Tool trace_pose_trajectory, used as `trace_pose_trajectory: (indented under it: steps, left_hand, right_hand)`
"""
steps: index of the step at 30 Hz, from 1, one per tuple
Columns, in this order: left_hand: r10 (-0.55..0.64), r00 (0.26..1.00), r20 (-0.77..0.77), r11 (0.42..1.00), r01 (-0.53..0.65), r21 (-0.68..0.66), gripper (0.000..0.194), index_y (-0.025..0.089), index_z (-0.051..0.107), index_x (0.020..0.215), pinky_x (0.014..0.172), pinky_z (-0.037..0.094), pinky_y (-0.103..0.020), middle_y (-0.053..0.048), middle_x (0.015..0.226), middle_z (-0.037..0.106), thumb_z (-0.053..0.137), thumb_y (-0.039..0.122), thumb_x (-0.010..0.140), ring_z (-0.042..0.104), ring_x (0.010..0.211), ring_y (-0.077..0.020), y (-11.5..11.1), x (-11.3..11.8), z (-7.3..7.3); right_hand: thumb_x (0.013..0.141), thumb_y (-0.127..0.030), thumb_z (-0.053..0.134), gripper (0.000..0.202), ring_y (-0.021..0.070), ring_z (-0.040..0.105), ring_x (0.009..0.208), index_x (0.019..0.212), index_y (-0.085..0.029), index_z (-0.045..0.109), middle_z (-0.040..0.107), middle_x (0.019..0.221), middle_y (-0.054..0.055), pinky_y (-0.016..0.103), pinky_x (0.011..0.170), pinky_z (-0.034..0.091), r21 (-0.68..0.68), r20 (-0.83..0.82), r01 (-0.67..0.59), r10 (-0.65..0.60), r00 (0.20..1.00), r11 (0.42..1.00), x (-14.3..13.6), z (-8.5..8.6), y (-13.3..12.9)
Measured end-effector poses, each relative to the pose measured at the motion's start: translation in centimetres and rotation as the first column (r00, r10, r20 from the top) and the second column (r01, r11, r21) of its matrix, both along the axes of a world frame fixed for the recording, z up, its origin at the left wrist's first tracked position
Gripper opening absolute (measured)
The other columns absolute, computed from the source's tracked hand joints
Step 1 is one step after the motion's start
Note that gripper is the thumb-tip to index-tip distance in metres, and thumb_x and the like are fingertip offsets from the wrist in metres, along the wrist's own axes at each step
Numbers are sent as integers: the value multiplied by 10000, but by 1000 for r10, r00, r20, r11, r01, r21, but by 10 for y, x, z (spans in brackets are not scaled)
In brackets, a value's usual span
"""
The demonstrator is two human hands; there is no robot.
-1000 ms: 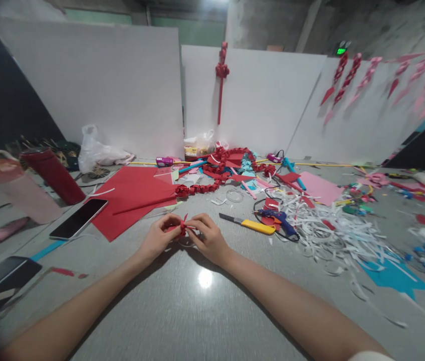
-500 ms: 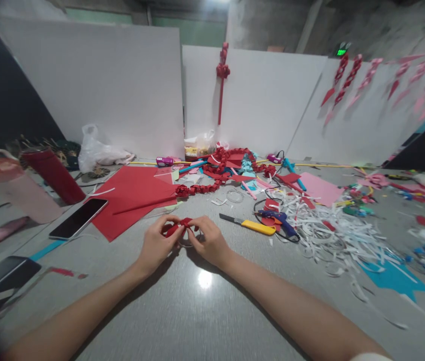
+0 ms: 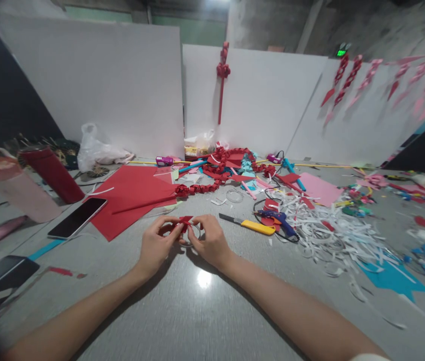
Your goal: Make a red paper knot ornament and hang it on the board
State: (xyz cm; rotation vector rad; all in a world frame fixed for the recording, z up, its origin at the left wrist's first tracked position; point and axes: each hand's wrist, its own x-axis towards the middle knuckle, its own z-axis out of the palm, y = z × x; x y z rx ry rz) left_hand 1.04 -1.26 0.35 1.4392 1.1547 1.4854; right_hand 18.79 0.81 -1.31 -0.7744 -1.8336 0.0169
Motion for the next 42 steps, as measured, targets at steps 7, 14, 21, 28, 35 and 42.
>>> trace_pose_trajectory:
  steps: [7, 14, 21, 28, 35, 42]
  left_hand:
    - [-6, 999, 53, 999, 9, -46, 289, 183, 725, 948, 590, 707, -312, -59, 1015, 698, 799, 448, 862, 725, 841, -195, -1, 2, 2]
    - [-5, 997, 82, 995, 13, -104, 304, 172, 727, 939, 569, 698, -320, -69, 1012, 705, 819, 443, 836, 718, 828, -198, 1, 2, -1]
    - [8, 996, 89, 992, 3, -124, 298, 162, 765, 935, 576, 692, -315, -79, 997, 725, 830, 425, 810, 711, 793, -189, 3, 2, -2]
    - [-7, 999, 36, 996, 10, -89, 241, 170, 763, 922, 550, 651, -262, -75, 989, 739, 810, 387, 827, 722, 756, -176, 3, -1, 1]
    - [-38, 996, 74, 990, 48, -133, 323, 171, 742, 987, 532, 631, -266, -71, 1008, 753, 826, 426, 808, 708, 687, -154, 5, -2, -1]
    - [-92, 991, 99, 985, 105, -138, 282, 172, 728, 938, 554, 558, -244, -29, 813, 741, 831, 402, 811, 666, 609, -132, 11, -7, 0]
  right_hand:
    - [982, -126, 645, 154, 235, 678, 862, 1076, -245, 668, 735, 921, 65, 417, 769, 555, 82, 98, -62, 53, 994, 995, 2, -4, 2]
    - [989, -109, 629, 138, 234, 658, 834, 1019, -244, 620, 716, 903, 68, 412, 740, 548, 137, 193, -111, 84, 978, 984, 3, -3, 2]
    - [978, -93, 618, 159, 241, 659, 818, 1034, -241, 616, 730, 884, 71, 417, 725, 552, 152, 256, -112, 71, 964, 982, 4, 1, 3]
    - [967, -83, 609, 182, 241, 671, 805, 1047, -245, 629, 727, 868, 70, 408, 716, 565, 138, 239, -157, 121, 963, 978, 2, 2, 1]
    - [986, -113, 622, 177, 232, 677, 866, 1100, -248, 621, 712, 933, 64, 408, 762, 581, 81, 140, -124, 112, 984, 989, 5, -9, 5]
    - [1008, -114, 595, 280, 235, 665, 952, 1256, -243, 575, 696, 1050, 91, 401, 795, 584, 43, 94, -119, 115, 989, 992, 4, -3, 3]
